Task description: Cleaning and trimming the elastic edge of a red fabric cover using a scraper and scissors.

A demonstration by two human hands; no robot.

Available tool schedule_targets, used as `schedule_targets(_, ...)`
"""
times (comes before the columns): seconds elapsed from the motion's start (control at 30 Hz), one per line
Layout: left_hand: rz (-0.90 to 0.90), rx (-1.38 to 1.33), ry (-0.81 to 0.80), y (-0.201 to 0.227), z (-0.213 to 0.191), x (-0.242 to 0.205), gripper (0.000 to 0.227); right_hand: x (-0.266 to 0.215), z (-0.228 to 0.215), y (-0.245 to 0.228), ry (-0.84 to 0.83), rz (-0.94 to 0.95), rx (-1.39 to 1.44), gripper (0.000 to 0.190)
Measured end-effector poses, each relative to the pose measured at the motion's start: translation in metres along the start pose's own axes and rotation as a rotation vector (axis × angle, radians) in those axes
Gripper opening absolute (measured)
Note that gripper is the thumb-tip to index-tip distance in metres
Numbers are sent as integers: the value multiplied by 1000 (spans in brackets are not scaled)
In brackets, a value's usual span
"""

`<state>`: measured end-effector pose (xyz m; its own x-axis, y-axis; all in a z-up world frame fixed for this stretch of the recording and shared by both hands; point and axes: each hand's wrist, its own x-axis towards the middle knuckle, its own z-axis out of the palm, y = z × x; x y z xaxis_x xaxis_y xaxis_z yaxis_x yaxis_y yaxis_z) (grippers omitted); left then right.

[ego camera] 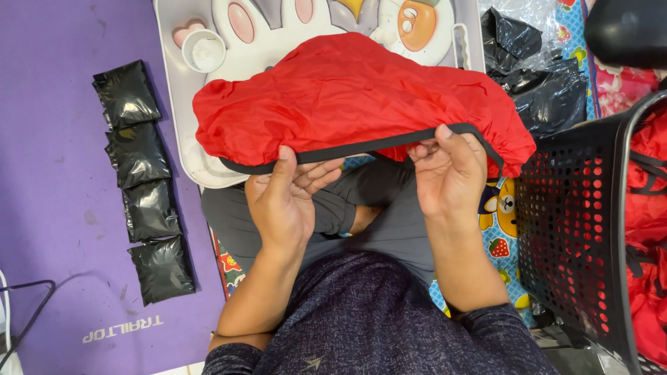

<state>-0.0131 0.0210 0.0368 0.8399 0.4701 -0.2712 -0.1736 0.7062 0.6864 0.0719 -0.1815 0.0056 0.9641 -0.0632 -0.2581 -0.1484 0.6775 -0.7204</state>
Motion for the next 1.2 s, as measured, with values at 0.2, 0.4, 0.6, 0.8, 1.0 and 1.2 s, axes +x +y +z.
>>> schedule_targets(0.2,44,2,-22,-16,-17,4,24,0,-2,-8,3,-18,-4,26)
schedule_targets(0.4,69,15,-47,-25,-30,7,22,-3,1,-12,0,-21,-10,28)
schedule_targets(0.6,90,-18,-52,-17,-12,0,17,-3,7,-10,-17,-25,-1,27)
schedule_targets(0.8,34,-65,-57,-33,5,-9,21,-23,43,6,-167,56,-32,21)
schedule_targets(1.0,24,21,-63,-41,-1,-9,28,-38,32,36,-370,107,-175,18)
schedule_targets(1.2,293,94,6,-10,-25,7,19,-27,40,21,-152,-16,-61,11)
